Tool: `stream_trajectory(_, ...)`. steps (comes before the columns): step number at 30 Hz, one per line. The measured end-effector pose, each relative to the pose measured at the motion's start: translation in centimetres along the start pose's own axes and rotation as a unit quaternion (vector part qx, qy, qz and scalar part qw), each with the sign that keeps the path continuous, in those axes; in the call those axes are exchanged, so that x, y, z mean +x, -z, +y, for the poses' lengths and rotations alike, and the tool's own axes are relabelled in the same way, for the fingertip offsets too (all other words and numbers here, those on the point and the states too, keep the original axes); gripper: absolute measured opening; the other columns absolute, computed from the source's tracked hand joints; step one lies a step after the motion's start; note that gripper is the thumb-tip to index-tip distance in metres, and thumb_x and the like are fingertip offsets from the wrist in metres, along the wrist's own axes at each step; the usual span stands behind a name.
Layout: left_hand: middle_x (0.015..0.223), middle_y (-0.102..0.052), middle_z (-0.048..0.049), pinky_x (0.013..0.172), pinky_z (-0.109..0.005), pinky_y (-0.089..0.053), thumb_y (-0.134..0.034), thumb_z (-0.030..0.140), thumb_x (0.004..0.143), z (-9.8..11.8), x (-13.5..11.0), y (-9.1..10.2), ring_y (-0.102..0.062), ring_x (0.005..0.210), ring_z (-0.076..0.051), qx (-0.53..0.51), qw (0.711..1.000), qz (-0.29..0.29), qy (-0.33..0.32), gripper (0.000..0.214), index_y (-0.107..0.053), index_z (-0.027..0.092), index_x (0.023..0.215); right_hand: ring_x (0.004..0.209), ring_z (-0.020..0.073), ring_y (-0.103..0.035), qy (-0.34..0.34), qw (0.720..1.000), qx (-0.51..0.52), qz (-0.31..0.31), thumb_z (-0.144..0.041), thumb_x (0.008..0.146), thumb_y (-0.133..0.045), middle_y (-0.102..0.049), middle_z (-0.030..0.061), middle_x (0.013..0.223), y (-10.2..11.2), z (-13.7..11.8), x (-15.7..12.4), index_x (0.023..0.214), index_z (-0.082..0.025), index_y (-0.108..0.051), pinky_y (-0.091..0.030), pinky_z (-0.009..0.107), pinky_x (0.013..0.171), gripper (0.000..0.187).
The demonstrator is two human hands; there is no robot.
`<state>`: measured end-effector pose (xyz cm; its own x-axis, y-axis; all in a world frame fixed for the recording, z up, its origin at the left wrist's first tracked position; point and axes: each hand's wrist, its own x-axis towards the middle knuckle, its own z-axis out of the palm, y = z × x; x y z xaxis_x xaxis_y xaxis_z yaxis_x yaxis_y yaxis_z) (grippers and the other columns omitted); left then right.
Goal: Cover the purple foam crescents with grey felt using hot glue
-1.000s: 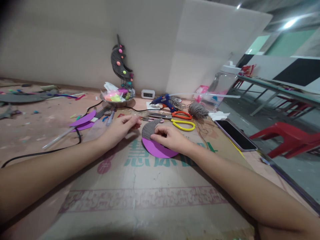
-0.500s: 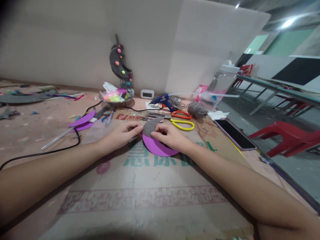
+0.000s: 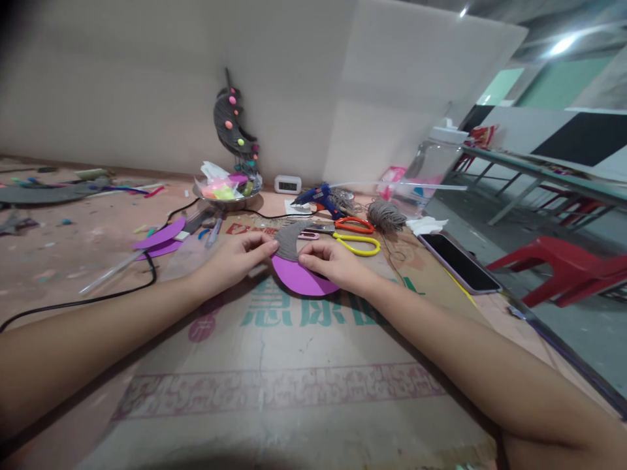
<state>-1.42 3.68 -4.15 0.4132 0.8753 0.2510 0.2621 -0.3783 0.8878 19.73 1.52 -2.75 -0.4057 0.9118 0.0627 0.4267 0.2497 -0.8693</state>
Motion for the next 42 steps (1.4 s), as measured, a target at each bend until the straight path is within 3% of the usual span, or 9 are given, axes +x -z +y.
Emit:
stream_trajectory(7,0.064,-0.054,0.0014,0.059,-0.024,-0.039,-0.053,0.043,0.081,0.5,-0.1,-0.1,-0.048,0.06,-0.012,-0.027,1.0,-0.003,0.013,0.031,-0.057,0.016,0.069,0.064,0.011,-0.044,-0.014,1.0,0.004,-0.002,-0.044,0.077,-0.06,-0.051,-0.0006,0.073,0.2,0.1,0.0,0.079,-0.016,-0.058,-0.035,0.025,0.06,0.028)
stream_trajectory(22,0.058,-0.048,0.0022,0.053,-0.023,-0.036,-0.052,0.044,0.082,-0.5,0.1,-0.1,-0.044,0.055,-0.011,-0.035,0.999,-0.024,-0.005,0.032,-0.054,0.017,0.066,0.052,0.0069,-0.031,-0.015,1.0,0.025,0.01,-0.053,0.077,-0.059,-0.039,-0.0058,0.06,-0.2,-0.1,-0.1,0.072,-0.017,-0.05,-0.023,0.023,0.048,0.037)
stream_trajectory(26,0.064,-0.053,0.0011,0.057,-0.023,-0.038,-0.052,0.044,0.083,-0.5,0.1,-0.1,-0.048,0.061,-0.012,-0.037,0.999,-0.027,-0.008,0.031,-0.055,0.016,0.069,0.052,0.0076,-0.034,-0.019,0.999,0.048,0.01,-0.053,0.077,-0.059,-0.042,-0.0048,0.061,-0.1,-0.2,-0.2,0.075,-0.017,-0.053,-0.026,0.023,0.049,0.037)
stream_trajectory(30,0.066,-0.055,0.0012,0.06,-0.023,-0.039,-0.053,0.045,0.083,-0.8,0.1,-0.1,-0.05,0.063,-0.012,-0.031,0.999,-0.035,-0.019,0.032,-0.056,0.016,0.069,0.059,0.0095,-0.042,-0.016,1.0,-0.001,0.004,-0.047,0.074,-0.063,-0.049,-0.0021,0.067,-0.1,-0.2,-0.1,0.076,-0.017,-0.058,-0.031,0.024,0.053,0.031)
stream_trajectory(38,0.073,-0.062,-0.0021,0.063,-0.024,-0.044,-0.044,0.046,0.087,-0.4,-0.1,-0.2,-0.056,0.069,-0.014,-0.089,0.993,-0.076,-0.004,0.037,-0.061,0.015,0.075,0.056,0.0078,-0.036,-0.028,1.0,-0.01,0.004,-0.045,0.074,-0.064,-0.042,-0.0045,0.064,-0.2,0.1,0.0,0.07,-0.017,-0.053,-0.026,0.023,0.051,0.031)
stream_trajectory(42,0.081,-0.065,-0.0025,0.071,-0.026,-0.047,-0.053,0.032,0.082,-0.1,-0.2,-0.3,-0.06,0.077,-0.015,-0.059,0.996,-0.072,0.001,0.02,-0.062,0.015,0.083,0.053,0.0073,-0.032,-0.027,0.999,-0.02,0.01,-0.046,0.077,-0.059,-0.037,-0.0055,0.062,-0.1,0.2,-0.1,0.07,-0.018,-0.049,-0.023,0.023,0.049,0.031)
